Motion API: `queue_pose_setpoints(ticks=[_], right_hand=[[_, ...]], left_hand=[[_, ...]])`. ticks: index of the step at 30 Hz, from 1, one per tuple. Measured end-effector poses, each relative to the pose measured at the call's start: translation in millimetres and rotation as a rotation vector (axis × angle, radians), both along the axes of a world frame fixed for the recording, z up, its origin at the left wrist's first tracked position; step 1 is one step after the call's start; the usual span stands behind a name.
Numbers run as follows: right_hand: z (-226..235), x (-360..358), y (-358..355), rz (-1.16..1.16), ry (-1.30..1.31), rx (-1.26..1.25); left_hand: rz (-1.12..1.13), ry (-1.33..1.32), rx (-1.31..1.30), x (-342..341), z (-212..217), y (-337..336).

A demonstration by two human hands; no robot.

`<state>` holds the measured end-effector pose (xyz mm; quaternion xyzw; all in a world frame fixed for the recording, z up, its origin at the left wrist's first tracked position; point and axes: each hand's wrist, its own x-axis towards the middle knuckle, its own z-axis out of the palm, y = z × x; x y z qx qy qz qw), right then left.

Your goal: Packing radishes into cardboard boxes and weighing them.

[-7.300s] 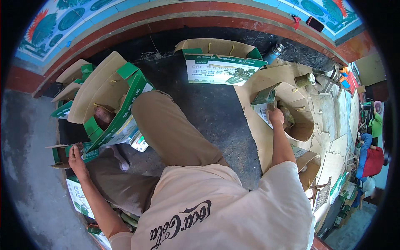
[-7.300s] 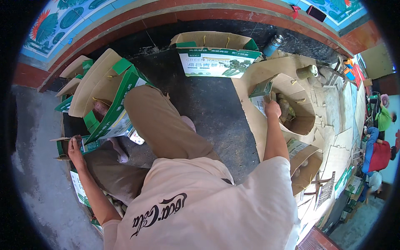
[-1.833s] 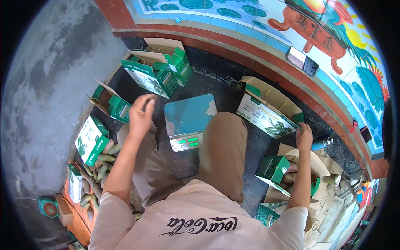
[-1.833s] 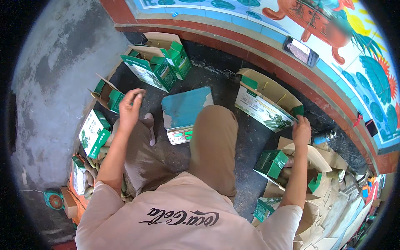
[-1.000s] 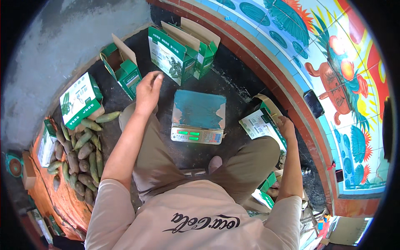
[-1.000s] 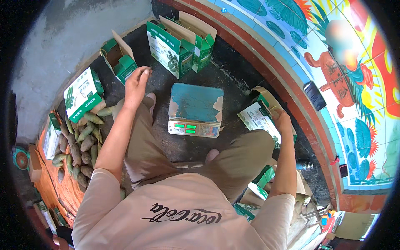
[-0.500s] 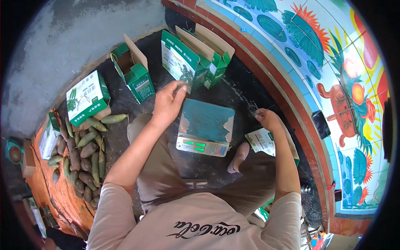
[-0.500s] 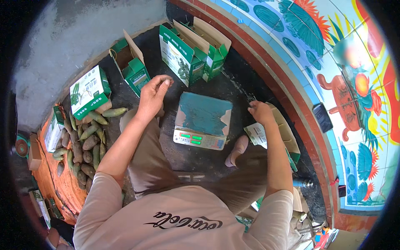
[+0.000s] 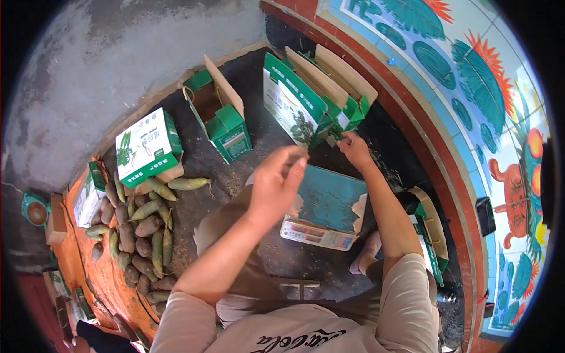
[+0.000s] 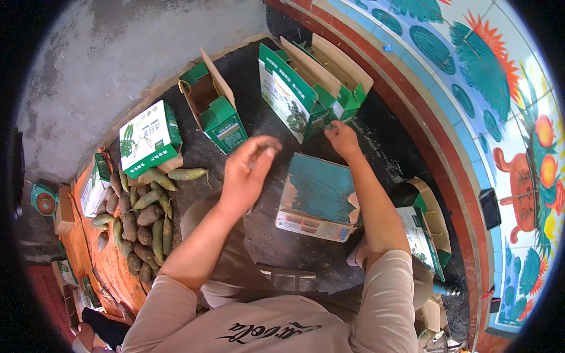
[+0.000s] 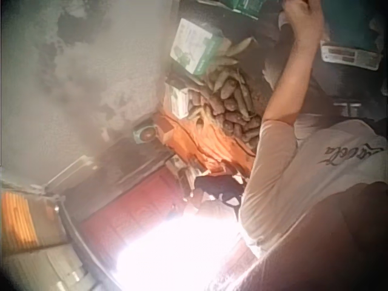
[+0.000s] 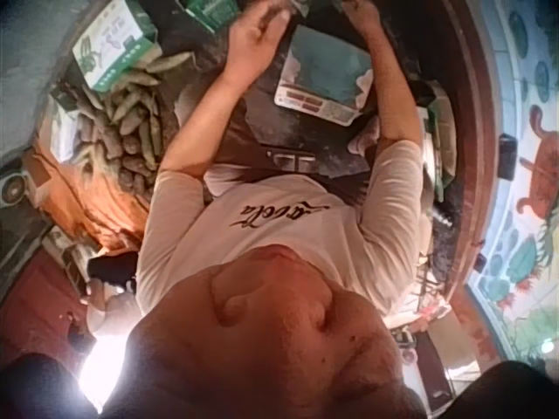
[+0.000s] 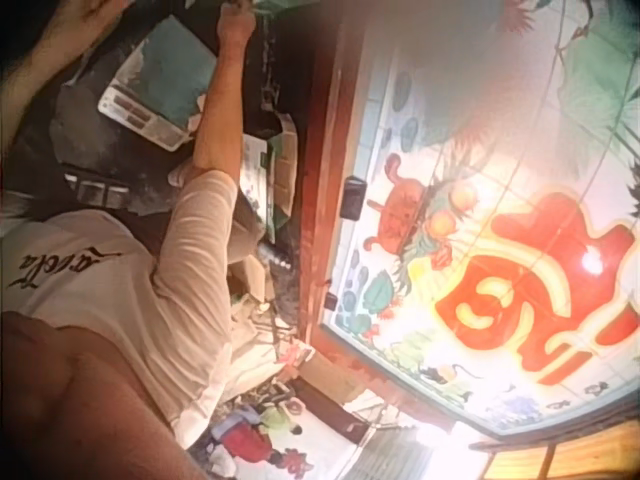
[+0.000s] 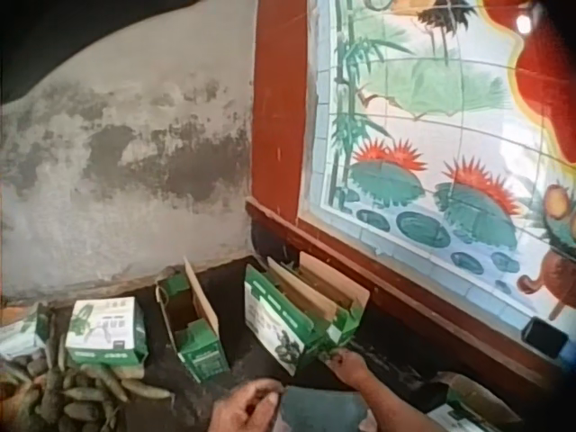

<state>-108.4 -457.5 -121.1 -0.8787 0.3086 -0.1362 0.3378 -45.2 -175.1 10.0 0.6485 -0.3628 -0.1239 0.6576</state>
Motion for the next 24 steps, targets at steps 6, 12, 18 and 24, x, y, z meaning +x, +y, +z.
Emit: queue_pose_setpoints(ticks=[6, 12, 18, 24], right_hand=[[-23, 88, -1, -0.261, -0.105, 0.386], [-56, 132, -4, -0.352, -0.301, 0.896], [-60, 139, -16, -0.345, -0.400, 0.465], [2, 114, -11, -0.352, -0.554, 0.277]], left_hand=[[-0.077, 0.107, 0.066, -3, 6, 14], [-0.173, 0.171, 0.065, -2, 8, 16], [-0.180, 0.126, 0.084, 1, 11, 14], [-0.148, 0.199, 0.067, 4, 3, 12]])
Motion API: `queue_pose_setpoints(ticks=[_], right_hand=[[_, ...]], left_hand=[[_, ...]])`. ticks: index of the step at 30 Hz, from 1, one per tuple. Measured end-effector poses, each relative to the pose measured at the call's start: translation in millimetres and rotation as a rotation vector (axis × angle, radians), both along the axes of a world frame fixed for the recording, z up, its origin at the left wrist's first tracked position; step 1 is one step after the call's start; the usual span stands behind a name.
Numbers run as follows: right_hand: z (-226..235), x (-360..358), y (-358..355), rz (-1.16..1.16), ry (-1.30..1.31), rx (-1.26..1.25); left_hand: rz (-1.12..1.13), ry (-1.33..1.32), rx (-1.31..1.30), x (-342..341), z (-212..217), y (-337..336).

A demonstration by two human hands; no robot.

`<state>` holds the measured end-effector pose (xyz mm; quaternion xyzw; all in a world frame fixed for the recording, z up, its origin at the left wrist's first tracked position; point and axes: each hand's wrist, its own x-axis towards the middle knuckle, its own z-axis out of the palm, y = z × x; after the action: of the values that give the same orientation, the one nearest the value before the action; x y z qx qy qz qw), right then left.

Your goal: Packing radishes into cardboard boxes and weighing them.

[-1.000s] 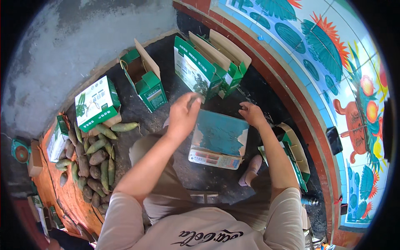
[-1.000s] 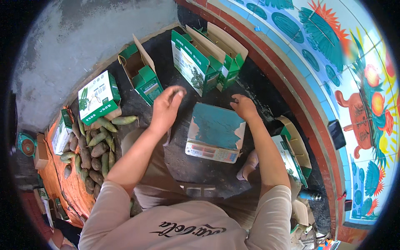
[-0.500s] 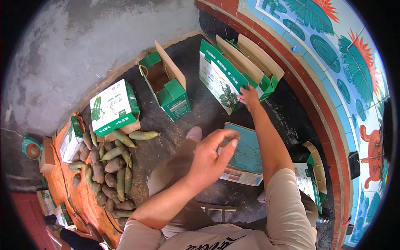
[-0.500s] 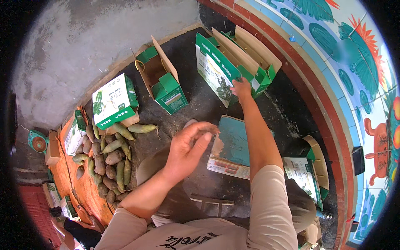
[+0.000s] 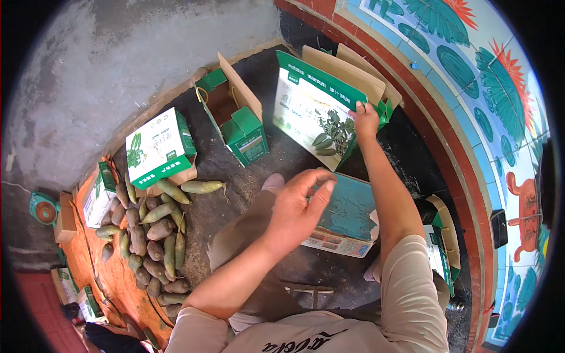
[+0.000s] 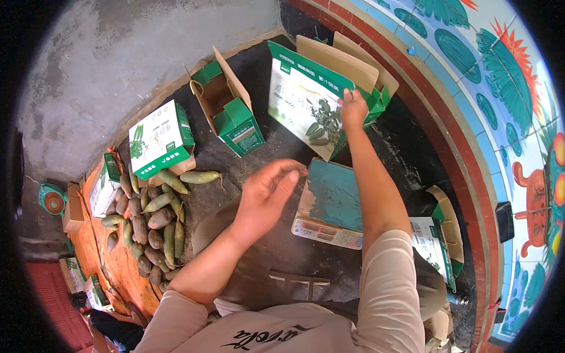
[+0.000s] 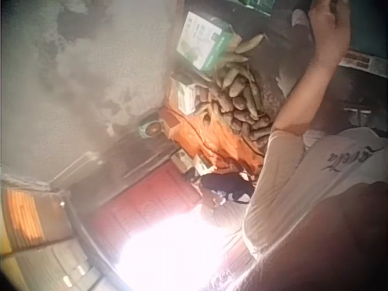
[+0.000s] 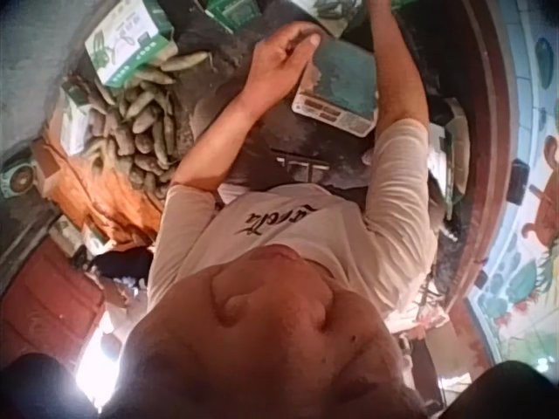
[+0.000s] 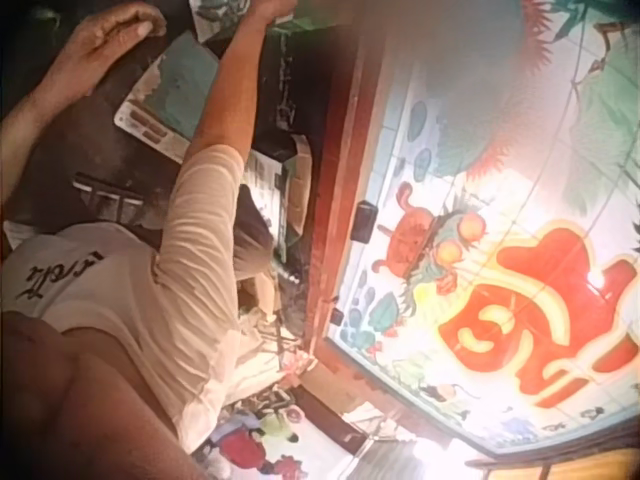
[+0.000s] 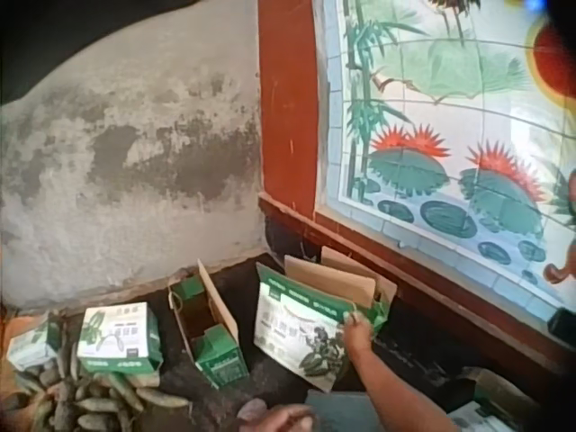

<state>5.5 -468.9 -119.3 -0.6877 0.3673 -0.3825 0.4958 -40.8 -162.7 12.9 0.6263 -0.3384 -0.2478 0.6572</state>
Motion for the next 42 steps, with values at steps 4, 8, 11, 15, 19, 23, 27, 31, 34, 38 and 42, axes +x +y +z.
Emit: queue_pose_setpoints(ticks=[4, 8, 11, 15, 19, 23, 27, 31, 34, 38, 42], right_hand=[[38, -59, 7, 0.055, -0.065, 0.022], [69, -132, 33, 0.125, -0.133, 0.027], [77, -192, 42, 0.211, -0.173, 0.033], [73, -266, 55, 0.160, -0.060, 0.059], [59, -327, 57, 0.221, -0.049, 0.351], [46, -369, 43, 0.169, 0.069, 0.426], [63, -382, 47, 0.130, 0.311, 0.541], [66, -400, 43, 0.187, 0.467, 0.292], [66, -409, 42, 0.208, 0.549, 0.159], [90, -390, 64, 0.125, 0.781, -0.093], [98, -388, 64, 0.072, 0.963, -0.420]], left_hand=[[0.082, -0.063, -0.012, 3, -2, -5], [0.245, -0.161, -0.018, 12, -10, -7], [0.377, -0.282, -0.030, 18, -17, -8], [0.477, -0.348, -0.008, 17, -12, -10], [0.393, -0.237, 0.057, 21, -29, -20], [0.262, -0.510, 0.227, 19, -52, -29], [-0.079, -0.277, 0.435, 5, -61, -32], [-0.210, -0.416, 0.466, -5, -56, -27], [-0.277, -0.609, 0.576, -5, -46, -26], [-0.246, -0.630, 0.566, -12, -40, -21], [-0.288, -0.523, 0.546, -17, -39, -20]])
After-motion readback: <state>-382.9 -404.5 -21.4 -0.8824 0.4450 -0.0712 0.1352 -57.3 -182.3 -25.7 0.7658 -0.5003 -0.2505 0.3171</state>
